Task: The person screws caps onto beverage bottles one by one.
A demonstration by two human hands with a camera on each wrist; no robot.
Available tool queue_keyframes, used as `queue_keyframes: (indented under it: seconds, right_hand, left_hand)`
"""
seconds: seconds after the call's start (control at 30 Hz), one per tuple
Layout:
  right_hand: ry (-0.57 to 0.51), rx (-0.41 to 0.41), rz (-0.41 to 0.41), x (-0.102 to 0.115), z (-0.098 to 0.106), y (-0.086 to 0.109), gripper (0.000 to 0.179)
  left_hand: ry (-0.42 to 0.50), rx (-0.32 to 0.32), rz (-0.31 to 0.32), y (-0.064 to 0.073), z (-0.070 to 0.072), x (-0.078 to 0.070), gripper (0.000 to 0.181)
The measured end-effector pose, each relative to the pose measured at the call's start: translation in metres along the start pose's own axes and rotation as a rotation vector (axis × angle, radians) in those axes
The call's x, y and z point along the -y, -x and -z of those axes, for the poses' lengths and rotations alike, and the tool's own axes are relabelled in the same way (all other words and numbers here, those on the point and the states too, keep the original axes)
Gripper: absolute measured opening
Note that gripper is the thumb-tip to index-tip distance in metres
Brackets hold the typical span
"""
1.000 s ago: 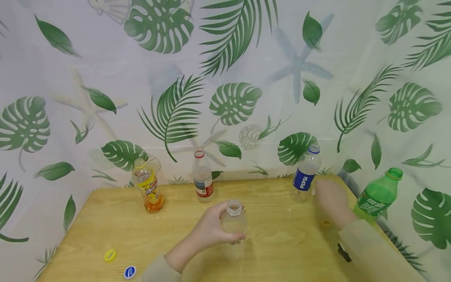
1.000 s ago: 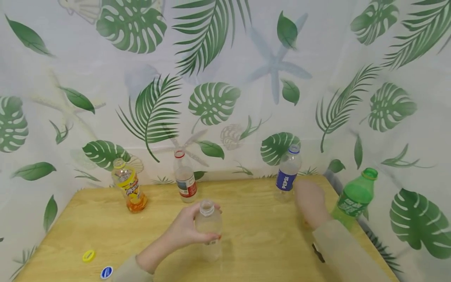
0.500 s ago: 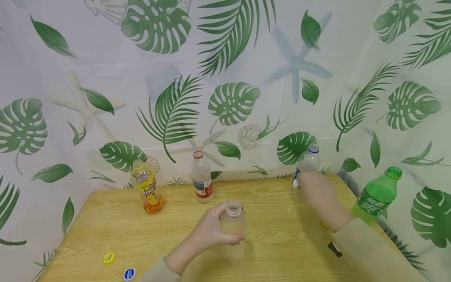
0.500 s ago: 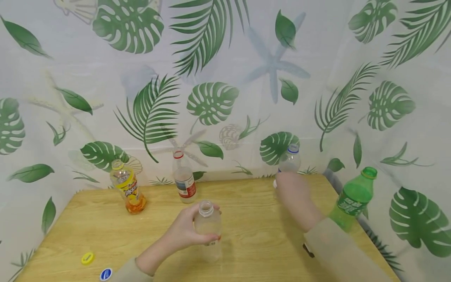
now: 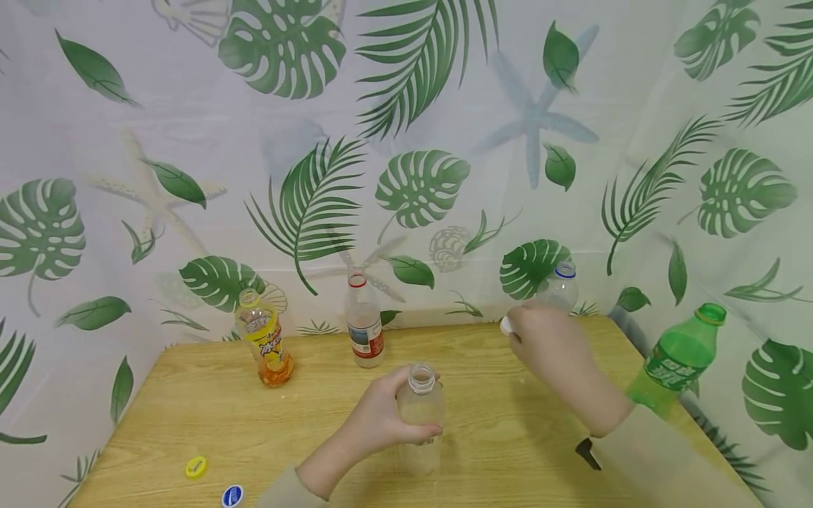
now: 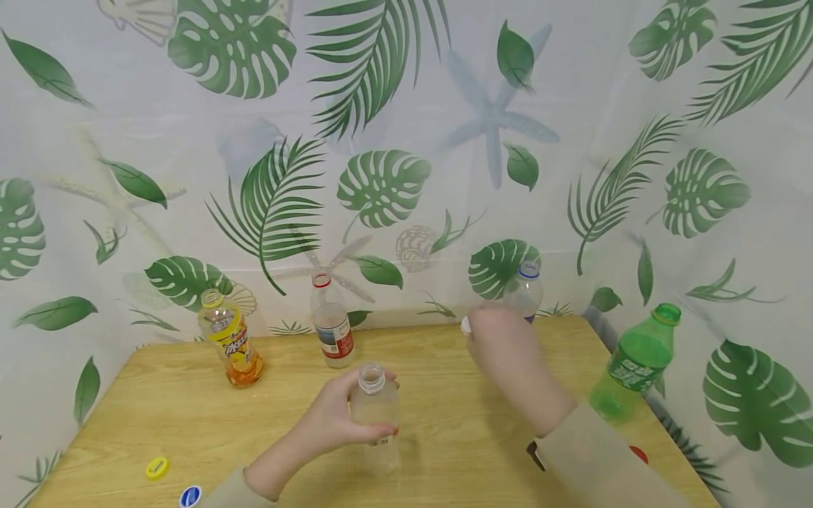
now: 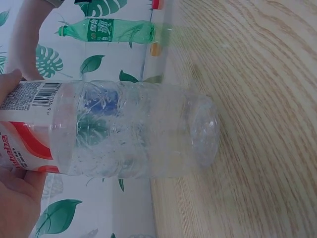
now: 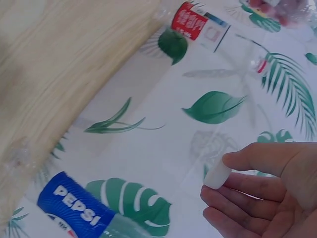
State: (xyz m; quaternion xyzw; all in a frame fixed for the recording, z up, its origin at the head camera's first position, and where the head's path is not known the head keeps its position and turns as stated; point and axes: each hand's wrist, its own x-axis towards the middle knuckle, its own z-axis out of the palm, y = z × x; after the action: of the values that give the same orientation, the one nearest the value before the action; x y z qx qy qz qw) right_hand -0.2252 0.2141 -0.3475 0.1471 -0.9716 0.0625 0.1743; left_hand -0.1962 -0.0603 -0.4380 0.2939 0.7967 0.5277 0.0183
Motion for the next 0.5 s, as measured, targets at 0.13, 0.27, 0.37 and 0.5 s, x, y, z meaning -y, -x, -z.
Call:
queue_keyframes:
  seconds: [0.13,0.27,0.37,0.5]
  right_hand:
    - [-0.005,-0.02,0.032,0.012,0.007,0.0,0.011]
    - [-0.011,-0.04,0.062,0.024,0.015,0.001,0.011]
    - [-0.006,-0.051,0.075,0.031,0.02,0.004,0.01]
    - [-0.005,-0.074,0.104,0.042,0.025,0.007,0.013]
  left_hand:
    - [0.0,-0.007,-0.01,0.0,-0.001,0.002,0.064]
    - [0.007,-0.012,-0.019,0.0,-0.002,0.003,0.064]
    - [0.016,-0.011,-0.022,0.0,-0.002,0.004,0.063]
    - [0.013,-0.012,-0.033,0.001,-0.001,0.005,0.063]
